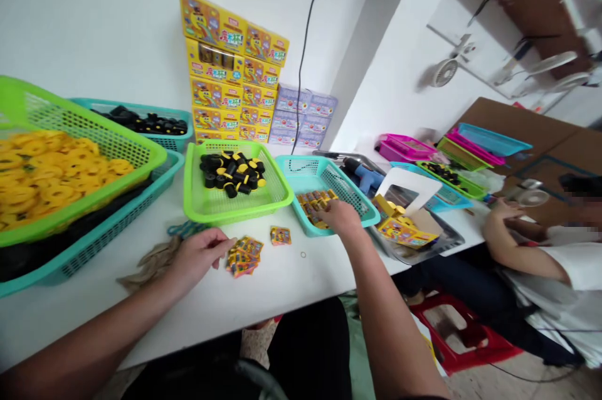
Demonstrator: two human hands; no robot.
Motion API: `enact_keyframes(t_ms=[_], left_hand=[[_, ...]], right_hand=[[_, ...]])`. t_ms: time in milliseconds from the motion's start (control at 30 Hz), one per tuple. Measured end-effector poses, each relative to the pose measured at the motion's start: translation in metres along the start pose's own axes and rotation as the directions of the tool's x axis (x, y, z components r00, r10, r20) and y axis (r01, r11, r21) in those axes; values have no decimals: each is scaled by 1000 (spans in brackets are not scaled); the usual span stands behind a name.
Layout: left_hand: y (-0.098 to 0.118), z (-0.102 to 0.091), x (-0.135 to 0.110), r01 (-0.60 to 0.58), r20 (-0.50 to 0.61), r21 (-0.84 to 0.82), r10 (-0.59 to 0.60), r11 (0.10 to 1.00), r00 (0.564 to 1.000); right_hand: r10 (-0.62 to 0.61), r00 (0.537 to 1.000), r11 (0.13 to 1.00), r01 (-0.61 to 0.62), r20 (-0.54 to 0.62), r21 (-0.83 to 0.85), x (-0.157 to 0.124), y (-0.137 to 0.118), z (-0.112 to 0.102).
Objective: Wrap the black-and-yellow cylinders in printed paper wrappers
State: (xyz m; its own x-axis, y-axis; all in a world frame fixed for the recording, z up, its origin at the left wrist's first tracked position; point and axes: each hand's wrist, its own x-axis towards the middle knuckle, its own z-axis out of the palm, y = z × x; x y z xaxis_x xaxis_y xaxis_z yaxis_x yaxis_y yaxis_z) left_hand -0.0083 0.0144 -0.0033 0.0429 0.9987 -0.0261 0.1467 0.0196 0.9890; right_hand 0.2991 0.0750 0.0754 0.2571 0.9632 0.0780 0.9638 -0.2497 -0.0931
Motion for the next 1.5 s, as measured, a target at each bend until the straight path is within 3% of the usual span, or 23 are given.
enact_keyframes(t_ms=[67, 133, 200, 267, 333, 400, 500, 567, 633, 800, 967, 1367, 1500], left_hand=[[-1, -3, 3, -39, -18, 121, 41, 992, 999], [-2, -5, 4, -110, -17, 285, 120, 952, 993], [-3, -4, 4, -170, 23, 444, 179, 880, 984], [-4, -2, 3, -192, 80, 550, 178, 813, 981], [-4, 1, 1, -194, 115, 607, 156, 771, 981], [-3, 2, 1, -198, 137, 637, 143, 745, 980], [-2, 2, 0, -220, 196, 670, 117, 709, 973], [-1, 2, -1, -236, 226, 693, 105, 681, 968], [-2, 3, -3, -237, 225, 715, 105, 658, 969], [0, 3, -7, -243, 222, 737, 114, 630, 968], [5, 1, -9, -269, 284, 669, 96, 692, 954], [-10, 3, -9, -366, 341, 667, 170, 649, 925], [-5, 3, -10, -365, 339, 679, 169, 637, 926]], right_hand=[[-37, 987, 997, 47, -157, 63, -14, -3, 4], [-62, 911, 968, 155, -409, 198, -39, -12, 14], [-77, 838, 871, 319, -540, 372, -71, -26, 30], [-153, 849, 740, 438, -505, 511, -98, -44, 51], [-254, 881, 675, 458, -400, 579, -115, -63, 70], [-294, 916, 704, 401, -273, 587, -117, -78, 83], [-268, 961, 823, 262, -61, 505, -105, -92, 86], [-268, 962, 873, 223, 46, 433, -95, -98, 83], [-296, 951, 881, 239, 83, 407, -89, -102, 80], [-361, 929, 801, 267, 77, 537, -85, -104, 85], [-393, 917, 695, 246, 69, 676, -89, -101, 92], [-397, 887, 647, 453, -237, 613, -95, -97, 107], [-326, 907, 644, 420, -267, 639, -95, -94, 111]])
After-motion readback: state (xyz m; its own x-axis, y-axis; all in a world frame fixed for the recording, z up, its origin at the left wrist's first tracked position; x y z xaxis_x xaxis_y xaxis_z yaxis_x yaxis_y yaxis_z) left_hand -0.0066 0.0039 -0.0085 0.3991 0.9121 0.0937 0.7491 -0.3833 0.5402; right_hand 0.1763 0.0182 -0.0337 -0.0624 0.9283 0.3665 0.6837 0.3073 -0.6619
